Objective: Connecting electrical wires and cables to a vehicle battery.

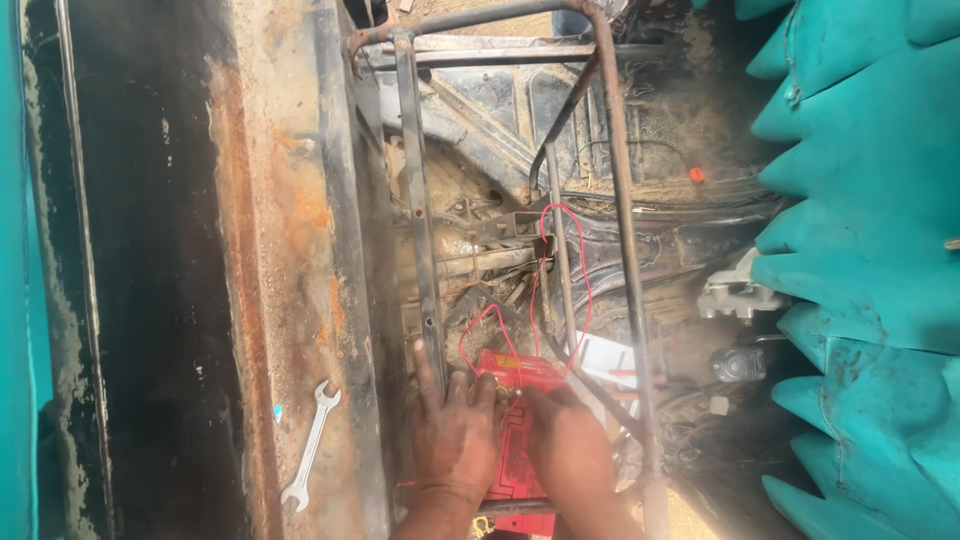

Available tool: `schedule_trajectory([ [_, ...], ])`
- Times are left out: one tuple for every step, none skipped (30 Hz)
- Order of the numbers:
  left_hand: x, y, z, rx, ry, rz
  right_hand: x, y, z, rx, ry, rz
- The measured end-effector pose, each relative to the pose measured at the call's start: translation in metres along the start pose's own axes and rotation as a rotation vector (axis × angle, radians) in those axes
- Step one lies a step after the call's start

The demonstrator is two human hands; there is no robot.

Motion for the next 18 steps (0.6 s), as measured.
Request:
schedule_trajectory([
  [0.0, 0.0, 0.0, -0.027, -0.003, 0.0, 0.0, 0.002, 0.0, 0.0, -0.007, 0.032],
  [0.001, 0.0, 0.0, -0.054, -0.008, 0.001, 0.0, 0.004, 0.0, 0.001, -0.014, 0.066],
  [-0.001, -0.003, -0.001, -0.056, -0.005, -0.001, 0.001, 0.004, -0.001, -0.001, -0.014, 0.062],
  [-0.002, -0.003, -0.001, -0.033, -0.021, 0.04, 0.003, 0.003, -0.002, -0.032, -0.004, 0.039],
  [-0.002, -0.003, -0.001, -0.01, -0.036, 0.081, 0.005, 0.003, -0.003, -0.063, 0.006, 0.016],
  [-0.002, -0.006, -0.002, -0.011, -0.033, 0.08, 0.004, 0.002, -0.002, -0.064, 0.007, 0.012],
  [-0.003, -0.008, -0.002, -0.013, -0.034, 0.072, 0.004, 0.001, -0.001, -0.076, 0.002, 0.006],
  [-0.002, -0.011, -0.003, -0.015, -0.034, 0.066, 0.004, 0.0, 0.0, -0.087, -0.002, 0.0],
  [-0.002, -0.01, -0.003, -0.016, -0.031, 0.066, 0.004, -0.001, 0.0, -0.088, -0.001, -0.002],
  [-0.002, -0.008, -0.003, -0.031, -0.033, 0.07, 0.003, -0.002, 0.002, -0.103, -0.001, 0.004],
  [-0.003, -0.007, -0.002, -0.046, -0.035, 0.074, 0.001, -0.003, 0.003, -0.119, -0.001, 0.01],
  [-0.001, -0.006, -0.002, -0.047, -0.033, 0.076, 0.003, -0.004, 0.003, -0.119, 0.002, 0.01],
  [0.0, -0.007, -0.002, -0.038, -0.027, 0.064, 0.004, -0.005, 0.002, -0.124, 0.003, 0.003],
  [-0.001, -0.008, -0.002, -0.03, -0.02, 0.047, 0.003, -0.006, 0.003, -0.13, 0.002, -0.008],
  [-0.002, -0.005, -0.001, -0.032, -0.017, 0.045, 0.003, -0.006, 0.003, -0.132, 0.003, -0.012],
  [-0.001, -0.004, -0.001, -0.019, -0.009, 0.005, 0.003, -0.006, 0.002, -0.144, 0.02, -0.011],
  [-0.001, -0.004, -0.001, -0.006, -0.002, -0.034, 0.004, -0.006, 0.002, -0.156, 0.037, -0.01],
  [-0.001, -0.004, -0.001, -0.008, -0.001, -0.034, 0.004, -0.005, 0.001, -0.158, 0.037, -0.011],
])
Point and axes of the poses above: each hand's wrist, its own x-axis towards the middle knuckle, its own y-axis out of the back of the hand, z = x × y, the point moved 5 cm from there along x, towards the middle knuckle, and after that the axes turned 6 degrees about -y, right-handed, at the moved point
